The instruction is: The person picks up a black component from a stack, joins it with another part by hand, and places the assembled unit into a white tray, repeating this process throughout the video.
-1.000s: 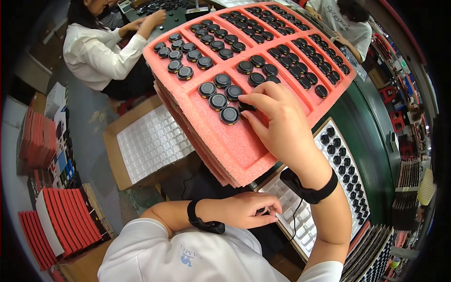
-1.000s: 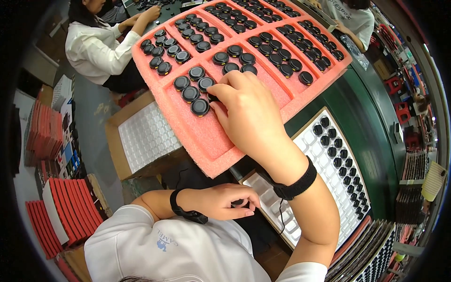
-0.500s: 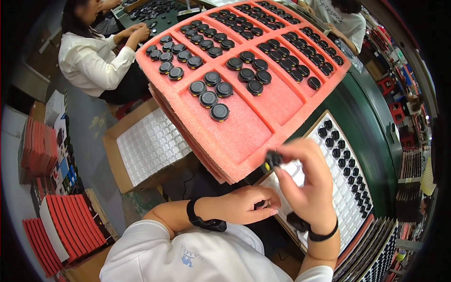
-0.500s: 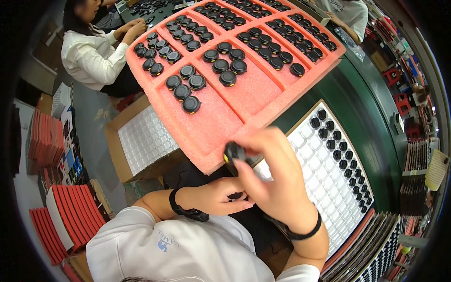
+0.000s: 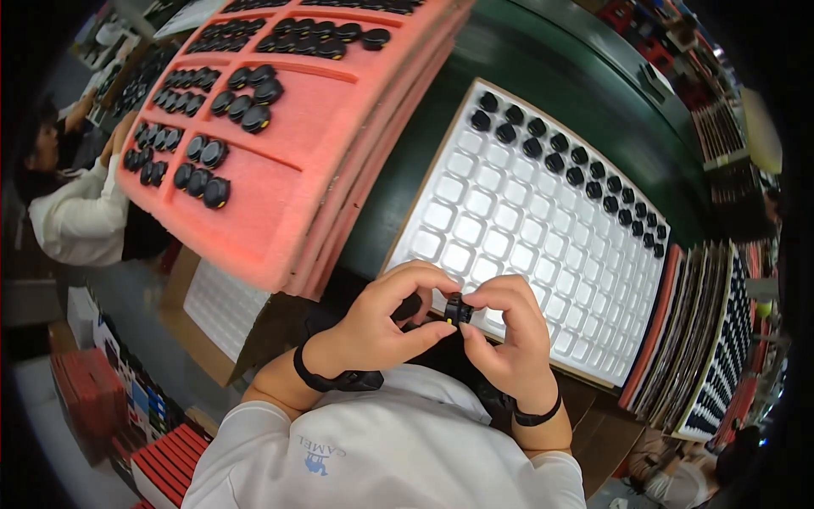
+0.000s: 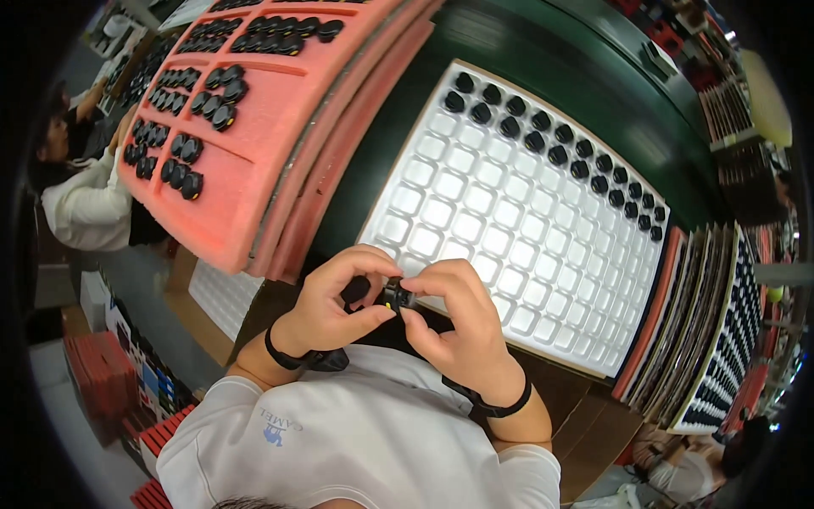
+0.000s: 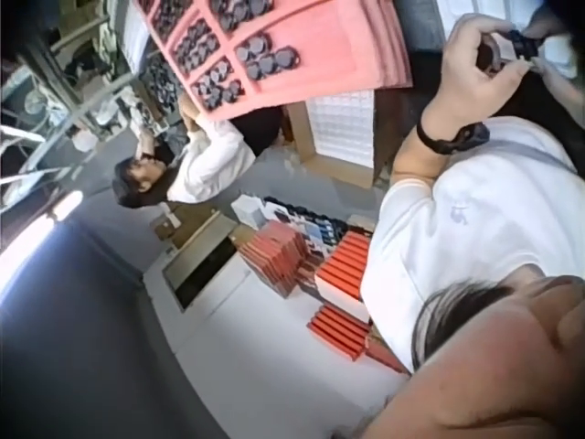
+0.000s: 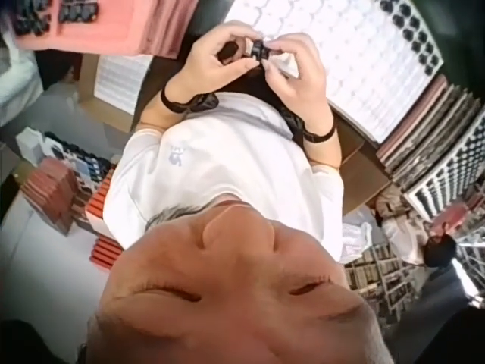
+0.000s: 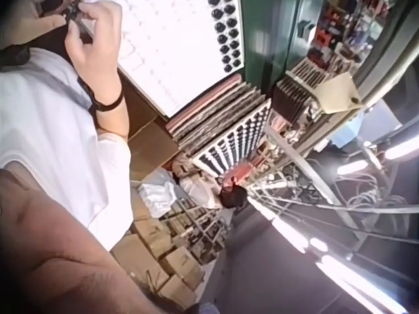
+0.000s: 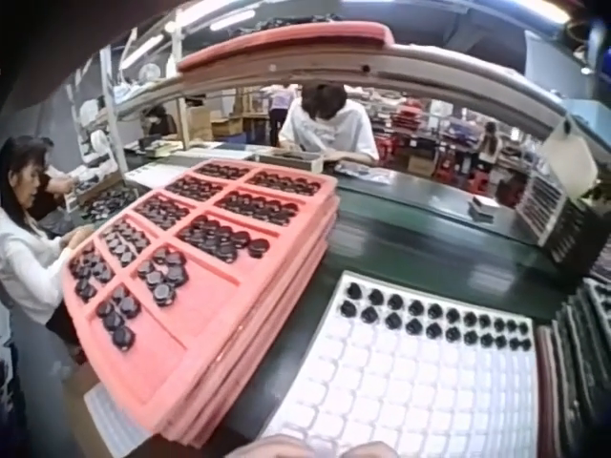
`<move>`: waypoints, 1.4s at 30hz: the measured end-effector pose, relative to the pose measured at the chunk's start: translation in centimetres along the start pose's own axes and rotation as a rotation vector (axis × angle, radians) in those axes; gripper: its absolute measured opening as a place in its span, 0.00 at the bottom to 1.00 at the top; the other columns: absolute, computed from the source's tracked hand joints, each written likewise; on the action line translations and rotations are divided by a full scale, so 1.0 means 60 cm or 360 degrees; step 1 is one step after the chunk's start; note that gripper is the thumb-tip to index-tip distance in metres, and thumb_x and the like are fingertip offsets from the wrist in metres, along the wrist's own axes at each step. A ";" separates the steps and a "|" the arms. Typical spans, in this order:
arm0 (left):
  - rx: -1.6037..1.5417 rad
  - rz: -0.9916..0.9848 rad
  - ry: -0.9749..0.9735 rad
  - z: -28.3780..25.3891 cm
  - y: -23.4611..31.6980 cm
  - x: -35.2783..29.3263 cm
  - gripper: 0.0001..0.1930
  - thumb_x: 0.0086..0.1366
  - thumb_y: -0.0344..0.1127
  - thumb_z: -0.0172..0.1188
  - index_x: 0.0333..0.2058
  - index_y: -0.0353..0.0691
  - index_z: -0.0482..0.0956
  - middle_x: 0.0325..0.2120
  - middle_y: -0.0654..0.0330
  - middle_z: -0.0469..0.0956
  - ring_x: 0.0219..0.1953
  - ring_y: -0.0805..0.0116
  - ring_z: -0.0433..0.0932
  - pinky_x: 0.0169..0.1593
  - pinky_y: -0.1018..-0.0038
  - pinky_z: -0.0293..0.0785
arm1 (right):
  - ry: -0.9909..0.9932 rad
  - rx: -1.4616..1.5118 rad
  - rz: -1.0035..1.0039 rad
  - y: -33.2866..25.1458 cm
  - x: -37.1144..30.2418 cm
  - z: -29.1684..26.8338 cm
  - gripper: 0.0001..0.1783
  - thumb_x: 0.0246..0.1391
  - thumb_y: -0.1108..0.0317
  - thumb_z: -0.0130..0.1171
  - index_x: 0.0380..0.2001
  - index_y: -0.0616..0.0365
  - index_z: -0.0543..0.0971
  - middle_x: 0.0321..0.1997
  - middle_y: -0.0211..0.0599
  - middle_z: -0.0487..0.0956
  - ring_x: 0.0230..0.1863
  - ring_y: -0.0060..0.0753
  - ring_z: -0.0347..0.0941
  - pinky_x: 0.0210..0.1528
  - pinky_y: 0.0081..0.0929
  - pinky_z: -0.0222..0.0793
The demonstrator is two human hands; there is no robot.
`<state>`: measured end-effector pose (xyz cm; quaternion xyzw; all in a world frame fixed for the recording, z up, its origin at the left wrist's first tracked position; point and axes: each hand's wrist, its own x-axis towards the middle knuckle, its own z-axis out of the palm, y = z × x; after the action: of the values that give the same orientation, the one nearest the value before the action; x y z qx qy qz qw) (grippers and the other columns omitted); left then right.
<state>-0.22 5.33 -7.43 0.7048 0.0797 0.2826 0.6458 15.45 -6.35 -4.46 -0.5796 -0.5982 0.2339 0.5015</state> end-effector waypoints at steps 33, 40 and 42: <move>0.0006 0.0057 0.0063 0.045 -0.008 0.007 0.22 0.54 0.24 0.64 0.47 0.35 0.68 0.38 0.62 0.70 0.26 0.80 0.65 0.29 0.83 0.63 | 0.0182 0.0512 0.0051 0.028 -0.022 0.004 0.14 0.57 0.70 0.50 0.46 0.66 0.68 0.33 0.31 0.69 0.32 0.22 0.62 0.39 0.18 0.60; -0.0036 0.0042 0.0057 0.037 -0.011 0.006 0.21 0.54 0.23 0.62 0.47 0.34 0.68 0.37 0.61 0.71 0.26 0.80 0.65 0.28 0.84 0.61 | 0.0157 0.0632 0.0205 0.028 -0.019 0.014 0.13 0.58 0.73 0.47 0.46 0.65 0.67 0.32 0.31 0.68 0.31 0.22 0.60 0.39 0.19 0.59; -0.0228 -0.0022 0.0071 0.036 -0.017 0.004 0.20 0.54 0.23 0.62 0.46 0.34 0.68 0.38 0.61 0.71 0.26 0.81 0.64 0.28 0.84 0.61 | 0.0196 0.0910 0.0235 0.037 -0.021 0.009 0.13 0.58 0.73 0.46 0.46 0.65 0.67 0.33 0.32 0.68 0.31 0.21 0.60 0.38 0.19 0.59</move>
<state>1.31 3.73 -8.34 0.6498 0.0786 0.2987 0.6945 15.81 -6.86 -6.99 -0.4699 -0.4327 0.3931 0.6614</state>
